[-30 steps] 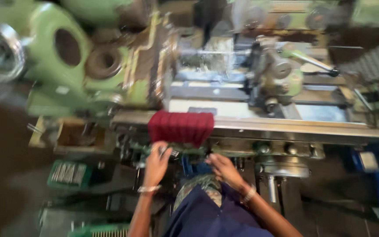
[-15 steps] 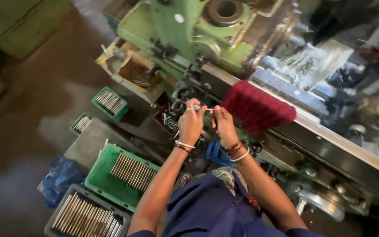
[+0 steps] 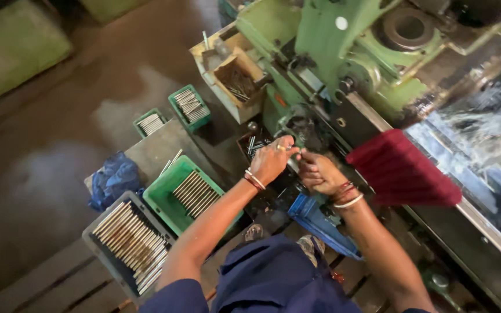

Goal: The person repeatedly picks up metal rods from a green bin, inserts them into a lathe chuck, operates the machine to machine the rods, removes the finished pieces, and wipes them with a red cloth. The process is repeated for multiple rods throughout the clip.

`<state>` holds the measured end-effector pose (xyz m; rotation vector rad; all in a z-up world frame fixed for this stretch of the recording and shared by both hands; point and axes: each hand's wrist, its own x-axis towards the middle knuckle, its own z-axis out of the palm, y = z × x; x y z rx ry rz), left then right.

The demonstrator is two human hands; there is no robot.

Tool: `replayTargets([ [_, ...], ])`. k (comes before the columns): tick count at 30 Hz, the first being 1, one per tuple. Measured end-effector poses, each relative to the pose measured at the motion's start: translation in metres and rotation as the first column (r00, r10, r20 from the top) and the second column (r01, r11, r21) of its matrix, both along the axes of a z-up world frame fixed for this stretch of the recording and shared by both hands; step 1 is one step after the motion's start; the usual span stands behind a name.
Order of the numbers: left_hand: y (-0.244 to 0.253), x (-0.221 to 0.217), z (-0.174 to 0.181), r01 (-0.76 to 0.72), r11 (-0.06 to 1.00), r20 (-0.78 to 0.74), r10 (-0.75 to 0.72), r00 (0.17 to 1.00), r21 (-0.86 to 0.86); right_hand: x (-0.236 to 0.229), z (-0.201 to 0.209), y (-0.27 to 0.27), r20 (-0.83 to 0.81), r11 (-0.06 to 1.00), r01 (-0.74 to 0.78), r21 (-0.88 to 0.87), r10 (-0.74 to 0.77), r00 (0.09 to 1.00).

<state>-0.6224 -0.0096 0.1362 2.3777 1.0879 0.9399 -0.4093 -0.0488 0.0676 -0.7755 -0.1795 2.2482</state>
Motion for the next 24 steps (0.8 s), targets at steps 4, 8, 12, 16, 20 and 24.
replayTargets([
  [4, 0.009, -0.014, -0.003, -0.057, 0.997, 0.005, 0.058, 0.998, -0.051, -0.006, -0.010, 0.019, -0.052, 0.998, -0.031, -0.058, 0.028, 0.998],
  [8, 0.006, -0.022, -0.033, -0.255, 0.951, 0.088, 0.273, 0.958, -0.175, -0.061, -0.021, 0.027, 0.344, 0.952, 0.197, 0.234, -0.270, 0.899],
  [12, 0.004, -0.023, -0.096, -0.434, 0.781, 0.301, 0.589, 0.749, -0.449, -0.124, -0.017, 0.025, 0.439, 0.413, -0.397, 0.819, -0.898, -0.028],
  [16, 0.011, -0.070, -0.160, -0.337, 0.768, 0.324, 0.563, 0.760, -0.545, -0.151, -0.014, 0.020, 0.514, 0.357, -0.567, 0.743, -0.846, 0.141],
  [20, -0.023, -0.122, -0.199, 0.347, 0.231, 0.409, 0.656, 0.634, -0.909, -0.179, -0.043, 0.014, 0.695, 0.502, -0.724, 0.473, -0.718, -0.044],
  [24, -0.060, -0.188, -0.221, 0.239, 0.128, 0.265, 0.627, 0.733, -0.962, -0.187, -0.067, 0.028, 0.628, 0.570, -0.413, 0.710, -0.778, 0.006],
])
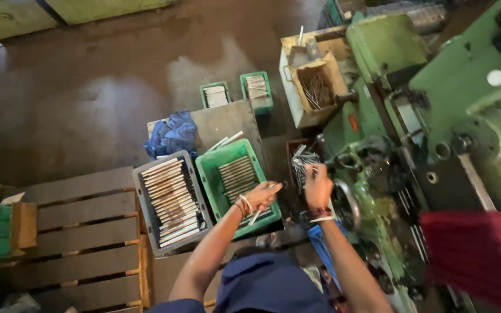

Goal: The person repeatedly picks up metal rods from a green bin, inserts them into a lathe chuck, operates the machine to machine the rods, removes the finished pieces, and wipes them with a red cloth. The process is repeated for multiple rods throughout the clip.

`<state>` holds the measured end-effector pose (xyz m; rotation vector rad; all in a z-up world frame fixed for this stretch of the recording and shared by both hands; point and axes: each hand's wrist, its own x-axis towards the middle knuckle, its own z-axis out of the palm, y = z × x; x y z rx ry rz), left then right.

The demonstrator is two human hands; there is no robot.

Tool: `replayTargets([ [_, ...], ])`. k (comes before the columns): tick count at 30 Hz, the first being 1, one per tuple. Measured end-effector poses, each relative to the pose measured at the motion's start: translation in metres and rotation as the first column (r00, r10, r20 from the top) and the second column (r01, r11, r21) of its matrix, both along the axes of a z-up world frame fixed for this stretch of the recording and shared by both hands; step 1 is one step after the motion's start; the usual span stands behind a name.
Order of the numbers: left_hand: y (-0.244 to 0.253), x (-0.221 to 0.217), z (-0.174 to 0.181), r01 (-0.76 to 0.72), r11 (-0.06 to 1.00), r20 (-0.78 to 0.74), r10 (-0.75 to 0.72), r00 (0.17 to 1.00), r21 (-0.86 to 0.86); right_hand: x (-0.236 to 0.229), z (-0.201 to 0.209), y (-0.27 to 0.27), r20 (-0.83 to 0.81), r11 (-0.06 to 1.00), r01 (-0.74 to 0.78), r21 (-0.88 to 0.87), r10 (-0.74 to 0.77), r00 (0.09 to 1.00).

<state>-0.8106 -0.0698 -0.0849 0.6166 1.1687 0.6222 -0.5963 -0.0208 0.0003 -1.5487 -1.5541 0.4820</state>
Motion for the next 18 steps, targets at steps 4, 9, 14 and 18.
replayTargets([
  [4, 0.018, -0.048, -0.034, 0.274, 0.924, -0.889, 0.128, 0.439, 0.268, 0.027, -0.007, -0.009, -0.076, 0.990, 0.021, -0.138, -0.032, 0.997],
  [9, 0.031, -0.049, -0.068, 0.570, 0.752, -0.943, 0.281, 0.178, 0.331, 0.045, -0.028, -0.050, 0.022, 0.942, 0.139, -0.307, -0.139, 0.990],
  [14, -0.007, -0.005, -0.055, 0.665, 0.733, -0.966, -0.248, 0.066, -0.143, 0.055, -0.045, -0.080, 0.012, 0.960, 0.195, -0.200, -0.197, 0.980],
  [18, -0.033, -0.024, -0.031, 0.762, 0.646, -0.988, -0.081, 0.135, 0.052, 0.068, -0.044, -0.091, 0.014, 0.946, 0.220, -0.238, -0.223, 0.975],
])
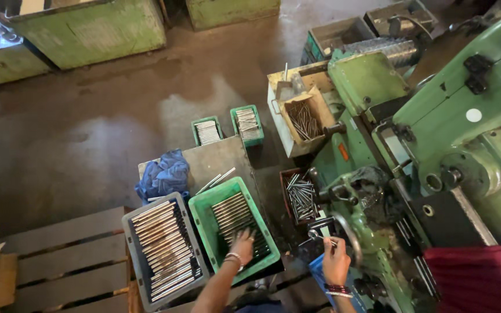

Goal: The person repeatedly picks up metal rods from a green bin, inserts them into a lathe chuck, operates the machine to machine the rods, removes the finished pieces, and wipes them with a red cloth. The process is repeated for multiple rods throughout the clip.

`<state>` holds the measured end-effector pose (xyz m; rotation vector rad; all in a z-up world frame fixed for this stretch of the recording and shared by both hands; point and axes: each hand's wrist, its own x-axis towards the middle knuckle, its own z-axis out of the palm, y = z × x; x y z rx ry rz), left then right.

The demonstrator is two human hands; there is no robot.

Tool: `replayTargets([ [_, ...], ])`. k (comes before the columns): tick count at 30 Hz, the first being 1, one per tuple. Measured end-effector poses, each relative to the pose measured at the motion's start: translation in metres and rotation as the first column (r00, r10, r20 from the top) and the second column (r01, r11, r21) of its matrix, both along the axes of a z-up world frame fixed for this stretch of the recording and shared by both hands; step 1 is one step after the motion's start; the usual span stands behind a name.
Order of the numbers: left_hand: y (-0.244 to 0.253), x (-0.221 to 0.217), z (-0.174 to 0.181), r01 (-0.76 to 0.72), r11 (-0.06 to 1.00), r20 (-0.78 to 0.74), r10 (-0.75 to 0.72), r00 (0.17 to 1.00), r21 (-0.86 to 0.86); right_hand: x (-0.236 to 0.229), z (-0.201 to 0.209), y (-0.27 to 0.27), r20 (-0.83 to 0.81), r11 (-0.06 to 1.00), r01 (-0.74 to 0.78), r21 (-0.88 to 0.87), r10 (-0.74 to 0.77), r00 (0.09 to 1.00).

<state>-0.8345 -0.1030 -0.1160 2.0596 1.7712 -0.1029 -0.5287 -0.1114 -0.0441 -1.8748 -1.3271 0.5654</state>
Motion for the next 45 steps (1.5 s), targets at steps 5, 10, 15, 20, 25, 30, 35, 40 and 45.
replayTargets([
  [5, -0.010, -0.091, 0.024, -0.637, 0.723, 0.092, 0.639, 0.764, 0.268, 0.014, 0.005, -0.005, 0.000, 0.998, 0.056, 0.001, -0.056, 0.998],
  [10, -0.065, -0.145, 0.046, -0.726, 0.441, 0.001, 0.854, 0.520, 0.528, 0.018, 0.008, -0.007, -0.004, 0.996, 0.064, 0.068, -0.064, 0.998],
  [15, -0.103, -0.144, 0.056, -0.607, 0.784, -0.243, 0.619, 0.747, 0.134, 0.014, 0.011, -0.012, -0.074, 0.996, 0.082, 0.033, -0.079, 0.994],
  [20, -0.132, -0.142, 0.069, -0.368, 0.898, -0.034, 0.387, 0.922, 0.239, 0.010, 0.014, -0.015, -0.105, 0.991, 0.113, -0.070, -0.120, 0.987],
  [25, -0.131, -0.158, 0.079, -0.163, 0.802, 0.314, -0.032, 0.949, 0.575, 0.016, 0.020, -0.018, -0.100, 0.991, 0.127, -0.052, -0.132, 0.986],
  [30, -0.105, -0.165, 0.072, -0.720, 0.602, 0.125, 0.731, 0.671, 0.346, 0.022, 0.036, -0.022, -0.019, 0.984, 0.121, 0.130, -0.119, 0.993],
  [35, -0.050, -0.202, 0.069, -0.889, -0.017, 0.584, 0.749, -0.315, -0.458, 0.023, 0.072, -0.010, -0.235, 0.981, 0.190, 0.036, -0.176, 0.956],
  [40, 0.071, -0.111, 0.096, -0.429, 0.376, 0.569, 0.592, -0.571, -0.821, 0.029, 0.123, 0.020, -0.282, 0.953, 0.231, 0.198, -0.170, 0.944],
  [45, 0.117, 0.088, 0.201, 0.324, 0.701, 0.652, 0.711, -0.263, -0.635, 0.033, 0.177, 0.045, -0.462, 0.900, 0.260, 0.351, -0.075, 0.884],
])
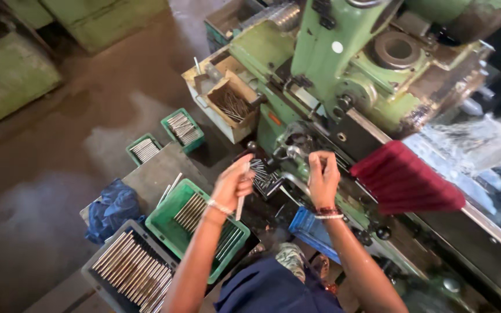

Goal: The person repeatedly picks up metal rods from a green bin, inserts them into a lathe chuck, operates the machine to machine the rods, removes the finished pieces, and wipes them with a red cloth. The process is repeated for multiple rods throughout the clip.

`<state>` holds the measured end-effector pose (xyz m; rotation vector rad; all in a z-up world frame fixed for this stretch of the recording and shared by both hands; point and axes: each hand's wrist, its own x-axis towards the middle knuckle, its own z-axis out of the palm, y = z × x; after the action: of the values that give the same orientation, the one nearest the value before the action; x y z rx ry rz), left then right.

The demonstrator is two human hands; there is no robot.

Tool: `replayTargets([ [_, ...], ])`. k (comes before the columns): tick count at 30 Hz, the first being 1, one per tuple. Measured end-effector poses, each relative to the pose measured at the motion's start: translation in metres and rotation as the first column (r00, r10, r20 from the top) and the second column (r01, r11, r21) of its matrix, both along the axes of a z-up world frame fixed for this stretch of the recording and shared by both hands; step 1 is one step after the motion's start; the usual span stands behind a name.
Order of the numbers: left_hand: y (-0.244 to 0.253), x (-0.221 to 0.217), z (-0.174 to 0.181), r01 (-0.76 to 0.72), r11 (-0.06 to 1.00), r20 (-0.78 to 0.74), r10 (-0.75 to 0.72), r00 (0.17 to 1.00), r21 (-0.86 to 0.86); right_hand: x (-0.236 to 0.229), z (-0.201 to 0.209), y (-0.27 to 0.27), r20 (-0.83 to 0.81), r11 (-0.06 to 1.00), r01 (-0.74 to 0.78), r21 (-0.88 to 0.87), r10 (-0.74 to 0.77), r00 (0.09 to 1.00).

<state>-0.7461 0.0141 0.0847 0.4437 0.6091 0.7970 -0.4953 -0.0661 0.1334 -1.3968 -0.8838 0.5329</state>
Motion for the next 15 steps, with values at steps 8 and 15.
replayTargets([
  [8, -0.008, 0.116, 0.136, 0.321, 0.924, 0.041, -0.336, 0.941, 0.209, 0.010, 0.044, -0.016, 0.088, 0.993, 0.106, 0.053, -0.110, 0.990],
  [15, -0.009, 0.140, 0.135, 0.331, 0.926, -0.038, -0.330, 0.943, 0.182, 0.022, 0.052, -0.030, 0.300, 0.979, 0.179, 0.097, -0.200, 0.933],
])
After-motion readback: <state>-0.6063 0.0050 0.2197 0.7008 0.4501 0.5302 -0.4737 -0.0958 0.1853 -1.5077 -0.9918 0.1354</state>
